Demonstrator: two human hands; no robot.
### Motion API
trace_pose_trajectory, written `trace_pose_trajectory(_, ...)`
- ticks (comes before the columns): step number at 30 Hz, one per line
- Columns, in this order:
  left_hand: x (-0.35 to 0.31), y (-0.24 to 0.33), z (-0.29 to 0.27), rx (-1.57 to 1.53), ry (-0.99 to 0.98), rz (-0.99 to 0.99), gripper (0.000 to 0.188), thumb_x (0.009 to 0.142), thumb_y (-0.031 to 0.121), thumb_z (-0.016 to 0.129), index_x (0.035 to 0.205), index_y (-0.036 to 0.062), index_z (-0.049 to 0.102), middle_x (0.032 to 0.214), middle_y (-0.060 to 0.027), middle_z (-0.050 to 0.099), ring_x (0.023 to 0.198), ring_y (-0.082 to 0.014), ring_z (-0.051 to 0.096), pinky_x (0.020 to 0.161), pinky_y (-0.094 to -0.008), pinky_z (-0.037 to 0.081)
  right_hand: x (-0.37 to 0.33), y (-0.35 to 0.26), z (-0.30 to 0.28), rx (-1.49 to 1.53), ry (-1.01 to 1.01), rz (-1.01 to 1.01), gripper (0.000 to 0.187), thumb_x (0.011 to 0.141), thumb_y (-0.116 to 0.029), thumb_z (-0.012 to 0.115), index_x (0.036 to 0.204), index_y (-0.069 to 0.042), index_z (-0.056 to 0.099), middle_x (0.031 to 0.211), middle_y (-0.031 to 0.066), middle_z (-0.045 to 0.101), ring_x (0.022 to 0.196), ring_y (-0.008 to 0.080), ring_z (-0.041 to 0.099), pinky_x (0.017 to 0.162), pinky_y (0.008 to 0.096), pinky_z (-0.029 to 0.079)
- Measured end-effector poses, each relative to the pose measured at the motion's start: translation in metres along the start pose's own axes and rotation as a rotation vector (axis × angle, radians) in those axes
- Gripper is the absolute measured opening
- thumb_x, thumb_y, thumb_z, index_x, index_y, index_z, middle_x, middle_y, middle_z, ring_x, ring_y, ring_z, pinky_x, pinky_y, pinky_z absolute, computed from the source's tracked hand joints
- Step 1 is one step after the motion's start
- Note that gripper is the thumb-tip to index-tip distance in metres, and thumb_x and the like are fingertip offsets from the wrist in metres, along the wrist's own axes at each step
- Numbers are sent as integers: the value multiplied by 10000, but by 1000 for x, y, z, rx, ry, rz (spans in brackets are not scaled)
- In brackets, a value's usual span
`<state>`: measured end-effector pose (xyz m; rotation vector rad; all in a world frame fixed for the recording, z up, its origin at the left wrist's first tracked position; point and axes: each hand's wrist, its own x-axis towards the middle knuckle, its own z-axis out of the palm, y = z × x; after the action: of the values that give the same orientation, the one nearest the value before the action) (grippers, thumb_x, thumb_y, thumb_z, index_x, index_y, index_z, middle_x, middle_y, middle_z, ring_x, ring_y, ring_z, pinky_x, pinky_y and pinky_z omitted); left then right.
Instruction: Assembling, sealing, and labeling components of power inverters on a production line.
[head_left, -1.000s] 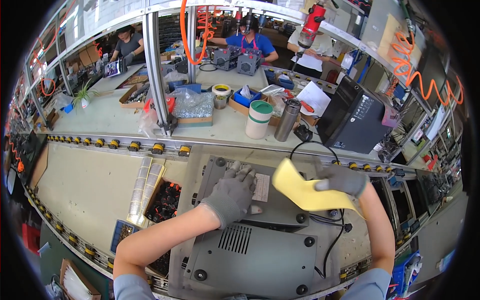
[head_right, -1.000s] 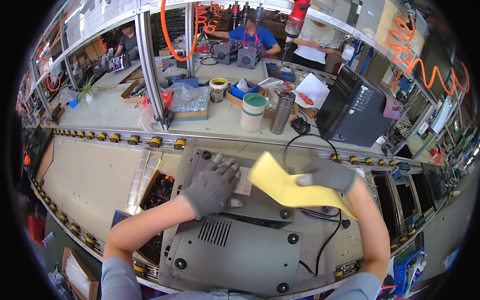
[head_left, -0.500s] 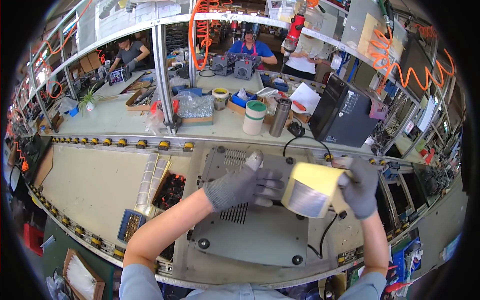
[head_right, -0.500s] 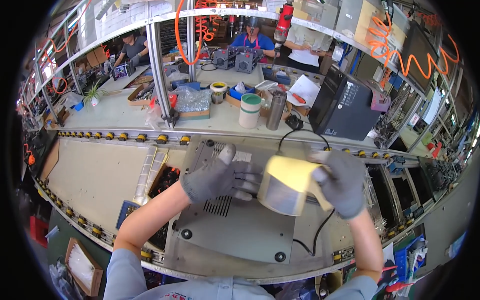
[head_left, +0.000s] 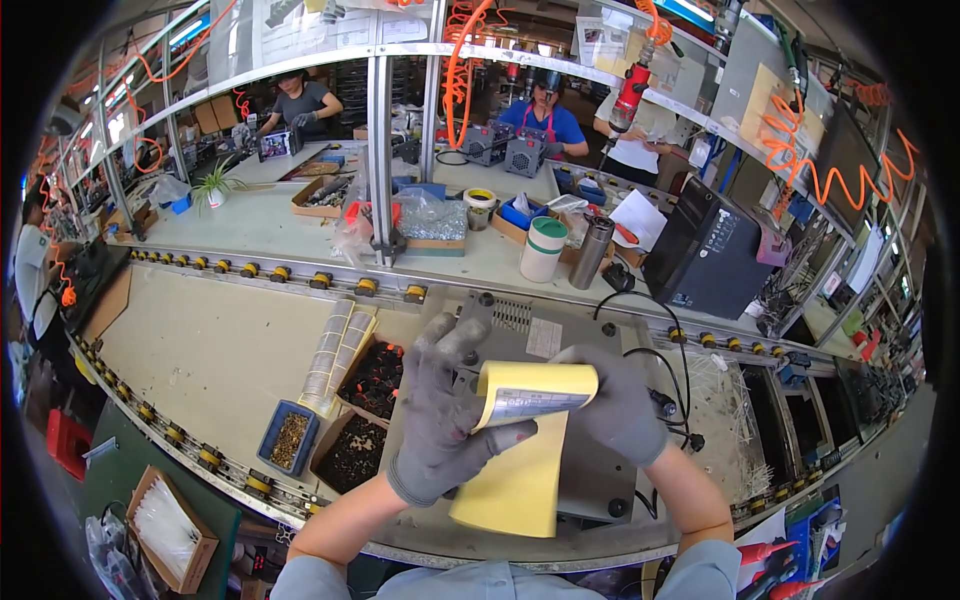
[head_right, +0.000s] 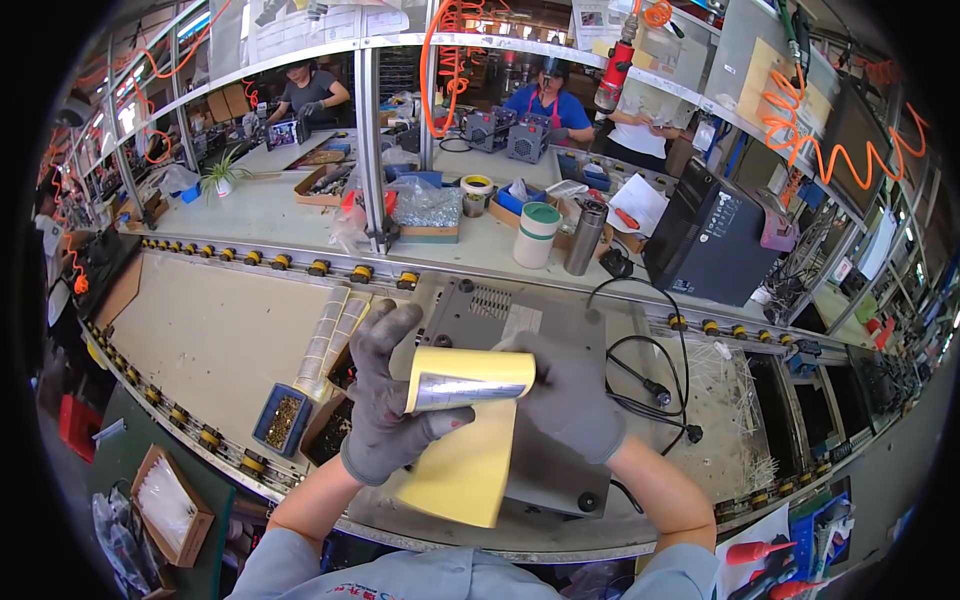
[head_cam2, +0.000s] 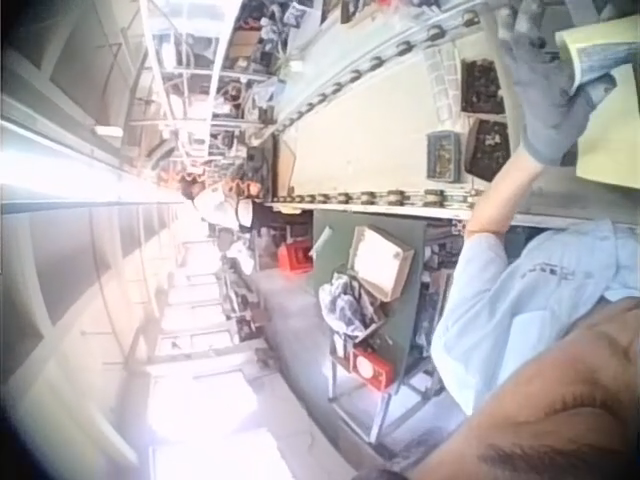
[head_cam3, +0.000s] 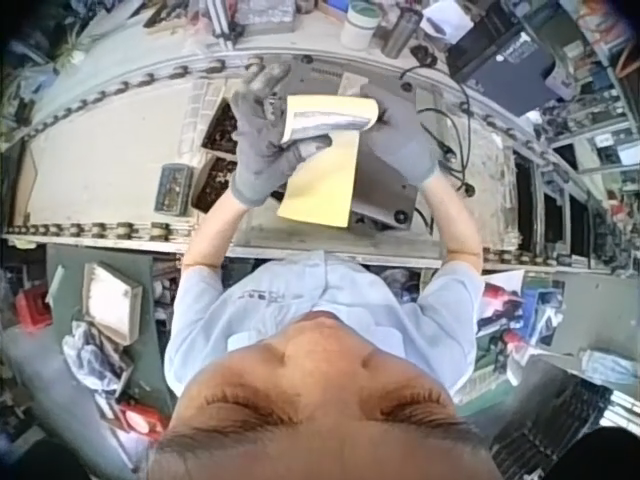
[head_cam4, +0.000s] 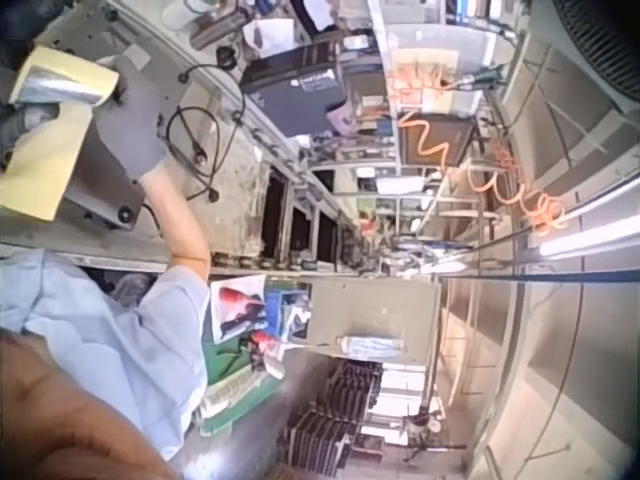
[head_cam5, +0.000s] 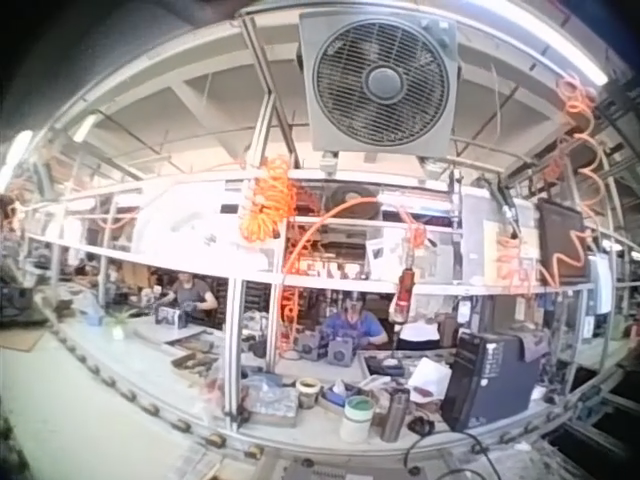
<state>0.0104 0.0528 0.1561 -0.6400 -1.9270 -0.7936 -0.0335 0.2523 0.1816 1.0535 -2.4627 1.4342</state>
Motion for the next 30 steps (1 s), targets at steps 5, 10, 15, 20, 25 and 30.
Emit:
trace_pose_trajectory(5, -17, -8, 6, -631, -195, -231, 344, 681, 215, 787, 996, 142, 671, 1036, -85, 562, 971, -251, 549, 764, -338, 456, -8, 9, 6, -91, -256, -31, 244, 744, -70, 645, 975, -12, 596, 931, 85, 632, 863, 140, 592, 777, 281, 466)
trace_pose_trajectory(10, -27, -17, 16, -512, -183, -143, 298, 684, 188, 790, 953, 129, 675, 947, -53, 568, 826, -201, 577, 672, -298, 486, -11, -15, -28, 195, 47, 144, 296, 780, -269, 655, 940, -24, 606, 915, 105, 619, 849, 217, 600, 764, 308, 463)
trace_pose_trajectory(15, -36, -8, 32, -584, -163, -132, 281, 688, 88, 770, 936, 118, 644, 926, -81, 541, 851, -225, 546, 684, -311, 468, -20, -31, 5, -503, -38, -215, 323, 702, -356, 718, 828, -80, 605, 774, 73, 578, 732, 264, 570, 649, 357, 449)
trace_pose_trajectory(20, -52, -11, 44, -569, -172, -103, 309, 669, 103, 785, 940, 96, 637, 951, -82, 548, 845, -238, 562, 682, -315, 480, -28, -22, 14, -279, 46, -112, 293, 685, -291, 749, 809, -73, 598, 745, 62, 582, 690, 237, 573, 602, 334, 443)
trace_pose_trajectory(25, -51, -9, 43, -507, -180, 3, 332, 669, 129, 792, 958, 92, 632, 991, -91, 563, 861, -251, 588, 694, -321, 491, -37, -19, 21, -118, 99, -84, 334, 701, -334, 749, 806, -58, 594, 761, 68, 603, 666, 203, 592, 583, 294, 459)
trace_pose_trajectory(30, -37, 3, 39, -636, -215, -68, 347, 720, 153, 761, 1036, 95, 630, 1135, -109, 557, 917, -268, 597, 715, -313, 493, -36, -12, 24, 2, 198, -144, 240, 712, -225, 740, 810, -63, 592, 776, 70, 609, 680, 218, 590, 576, 310, 460)
